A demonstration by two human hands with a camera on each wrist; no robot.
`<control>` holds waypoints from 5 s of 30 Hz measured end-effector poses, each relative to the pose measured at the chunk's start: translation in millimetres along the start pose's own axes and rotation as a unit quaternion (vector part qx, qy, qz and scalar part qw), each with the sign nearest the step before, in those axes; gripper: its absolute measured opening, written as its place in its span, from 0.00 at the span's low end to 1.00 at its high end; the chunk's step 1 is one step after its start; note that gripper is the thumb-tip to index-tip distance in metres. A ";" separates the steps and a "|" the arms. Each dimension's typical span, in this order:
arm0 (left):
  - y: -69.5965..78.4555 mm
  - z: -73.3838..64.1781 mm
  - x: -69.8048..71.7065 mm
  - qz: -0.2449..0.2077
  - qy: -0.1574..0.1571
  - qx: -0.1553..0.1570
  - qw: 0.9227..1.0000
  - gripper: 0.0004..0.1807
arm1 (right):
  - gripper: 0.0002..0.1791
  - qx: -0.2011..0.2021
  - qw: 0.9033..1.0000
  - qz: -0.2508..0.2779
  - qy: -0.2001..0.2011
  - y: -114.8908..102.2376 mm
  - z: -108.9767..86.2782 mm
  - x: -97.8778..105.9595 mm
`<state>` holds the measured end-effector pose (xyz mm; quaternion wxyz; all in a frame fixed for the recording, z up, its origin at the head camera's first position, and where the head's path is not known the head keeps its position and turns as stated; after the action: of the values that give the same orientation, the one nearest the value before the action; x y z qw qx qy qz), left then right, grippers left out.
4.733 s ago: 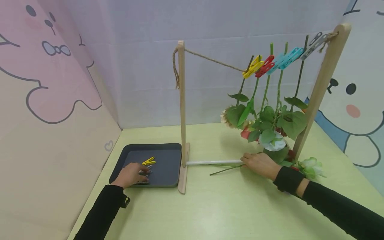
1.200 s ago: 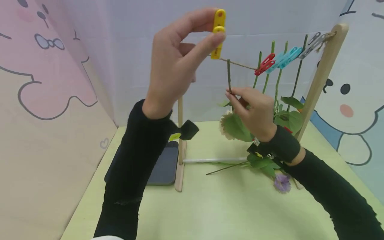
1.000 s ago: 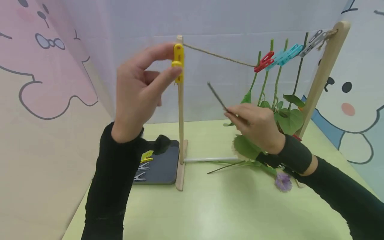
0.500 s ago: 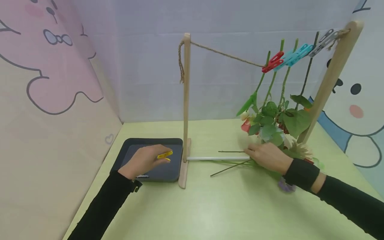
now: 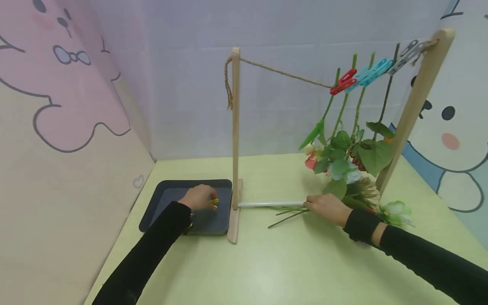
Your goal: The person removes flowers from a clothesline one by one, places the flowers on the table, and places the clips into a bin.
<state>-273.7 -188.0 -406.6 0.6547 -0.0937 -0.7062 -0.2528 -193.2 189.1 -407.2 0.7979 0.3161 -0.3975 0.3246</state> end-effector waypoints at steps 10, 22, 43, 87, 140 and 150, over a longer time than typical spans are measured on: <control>-4.4 24.5 -5.9 0.072 -0.030 0.021 0.997 0.13 | 0.07 -0.079 0.996 0.032 -0.019 1.0 -2.9 -11.2; -15.4 28.9 -13.7 0.083 -0.026 0.055 0.995 0.09 | 0.05 -0.117 0.992 0.041 -0.009 4.4 -6.2 -17.4; -13.8 33.8 -13.0 0.084 -0.030 0.063 0.994 0.16 | 0.09 -0.132 0.990 0.046 -0.011 -5.4 3.7 -9.9; 202.6 49.3 249.3 -0.114 0.180 -0.190 0.958 0.22 | 0.22 -0.350 0.889 -0.001 0.296 68.2 99.2 122.4; 277.5 208.6 181.2 -0.354 0.292 -0.089 0.884 0.22 | 0.12 -0.409 0.816 0.148 0.381 75.5 111.6 103.5; 291.3 138.0 230.8 -0.372 0.336 -0.105 0.859 0.18 | 0.12 -0.384 0.850 0.100 0.346 66.2 110.2 106.8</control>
<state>-288.7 81.3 -116.1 0.6962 0.1985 -0.3948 -0.5658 -240.9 172.5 -247.9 0.9048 -0.1901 -0.2183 0.3124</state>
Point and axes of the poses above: each hand's wrist, its own z-axis towards the middle knuckle, its own x-axis out of the back of the hand, y = z × x, the point moved 2 cm from there along z, towards the middle knuckle, and after that the axes turned 13 degrees about y, right-handed, at the moved point
